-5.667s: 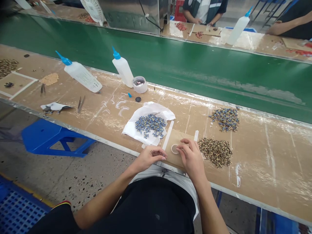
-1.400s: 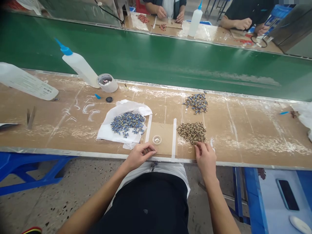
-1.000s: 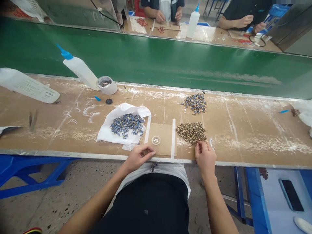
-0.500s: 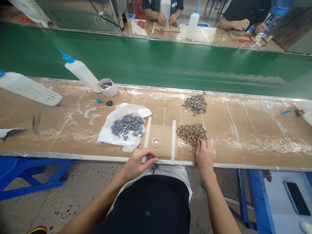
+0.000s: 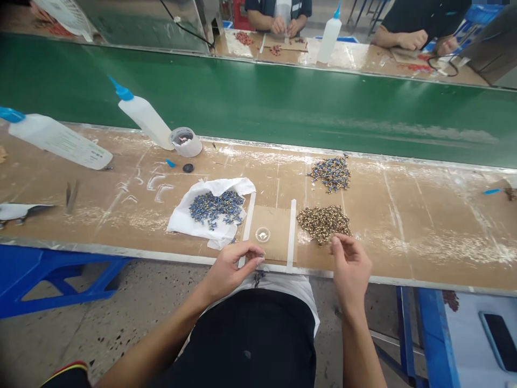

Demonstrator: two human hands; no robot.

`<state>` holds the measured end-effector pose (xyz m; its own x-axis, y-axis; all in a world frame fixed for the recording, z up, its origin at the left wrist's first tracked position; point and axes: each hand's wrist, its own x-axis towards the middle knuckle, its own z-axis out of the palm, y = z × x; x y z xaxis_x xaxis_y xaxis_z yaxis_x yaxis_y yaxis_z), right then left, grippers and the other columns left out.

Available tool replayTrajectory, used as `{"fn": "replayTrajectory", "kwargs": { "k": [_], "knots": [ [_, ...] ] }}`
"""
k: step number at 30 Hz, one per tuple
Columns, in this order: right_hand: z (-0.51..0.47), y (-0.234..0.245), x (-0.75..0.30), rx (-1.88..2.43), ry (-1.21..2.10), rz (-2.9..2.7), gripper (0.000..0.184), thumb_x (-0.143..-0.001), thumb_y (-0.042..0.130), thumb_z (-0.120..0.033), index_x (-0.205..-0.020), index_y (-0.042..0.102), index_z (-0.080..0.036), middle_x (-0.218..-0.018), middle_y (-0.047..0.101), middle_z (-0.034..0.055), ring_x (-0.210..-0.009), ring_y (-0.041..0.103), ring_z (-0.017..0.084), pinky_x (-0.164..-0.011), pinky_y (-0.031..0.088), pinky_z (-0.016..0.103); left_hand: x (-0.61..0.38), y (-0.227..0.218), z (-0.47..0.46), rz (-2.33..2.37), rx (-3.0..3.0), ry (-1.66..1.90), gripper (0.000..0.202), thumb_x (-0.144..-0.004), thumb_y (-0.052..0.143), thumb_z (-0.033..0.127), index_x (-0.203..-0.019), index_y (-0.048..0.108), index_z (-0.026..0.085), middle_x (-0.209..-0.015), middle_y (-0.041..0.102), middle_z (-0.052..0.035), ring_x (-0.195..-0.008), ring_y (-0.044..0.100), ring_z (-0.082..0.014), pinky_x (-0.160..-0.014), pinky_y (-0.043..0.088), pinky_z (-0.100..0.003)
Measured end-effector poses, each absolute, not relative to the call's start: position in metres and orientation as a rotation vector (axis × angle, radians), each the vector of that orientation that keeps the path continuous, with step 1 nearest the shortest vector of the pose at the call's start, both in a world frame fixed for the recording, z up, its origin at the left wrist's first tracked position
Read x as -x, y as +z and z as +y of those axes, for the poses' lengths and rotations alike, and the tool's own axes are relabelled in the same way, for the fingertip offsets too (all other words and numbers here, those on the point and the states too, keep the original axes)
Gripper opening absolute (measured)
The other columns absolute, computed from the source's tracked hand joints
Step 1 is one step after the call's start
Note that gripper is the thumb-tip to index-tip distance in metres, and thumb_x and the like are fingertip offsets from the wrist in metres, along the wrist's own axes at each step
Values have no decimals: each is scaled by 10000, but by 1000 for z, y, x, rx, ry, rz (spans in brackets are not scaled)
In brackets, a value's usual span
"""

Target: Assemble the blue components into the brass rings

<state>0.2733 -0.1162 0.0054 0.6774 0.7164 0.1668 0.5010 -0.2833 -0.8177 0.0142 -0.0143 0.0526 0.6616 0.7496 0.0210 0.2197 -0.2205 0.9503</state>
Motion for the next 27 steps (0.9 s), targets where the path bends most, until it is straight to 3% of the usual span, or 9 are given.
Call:
{"fn": "replayTrajectory", "kwargs": {
  "k": [3, 6, 22, 27],
  "knots": [
    [-114, 33, -233, 1708, 752, -797, 250, -871, 688, -416, -982, 683, -192, -894, 712, 70, -704, 657, 172, -638, 554, 303, -18, 61, -15, 774, -1802, 651, 104, -942, 557, 204, -954, 645, 149, -815, 648, -34, -739, 587, -139, -708, 459, -243],
    [-108, 53, -201, 1515, 968, -684, 188, -823, 760, -358, -907, 689, -205, -772, 682, 17, -637, 616, 134, -606, 522, 260, -21, 67, -16, 775, -1828, 692, 104, -945, 564, 194, -939, 655, 142, -830, 660, -39, -723, 576, -132, -688, 447, -236],
    [-94, 65, -173, 1402, 1106, -695, 145, -867, 725, -335, -943, 705, -214, -794, 699, 18, -727, 650, 147, -709, 544, 276, -26, 72, -21, 827, -1901, 907, 99, -936, 611, 180, -882, 682, 136, -762, 671, -27, -646, 562, -117, -630, 444, -233],
    [-96, 71, -170, 1428, 1095, -752, 122, -885, 701, -329, -924, 689, -214, -804, 678, 16, -726, 638, 147, -706, 532, 276, -25, 70, -21, 814, -1951, 922, 138, -955, 586, 197, -880, 691, 148, -799, 648, -44, -720, 588, -140, -666, 466, -252]
  ]
}}
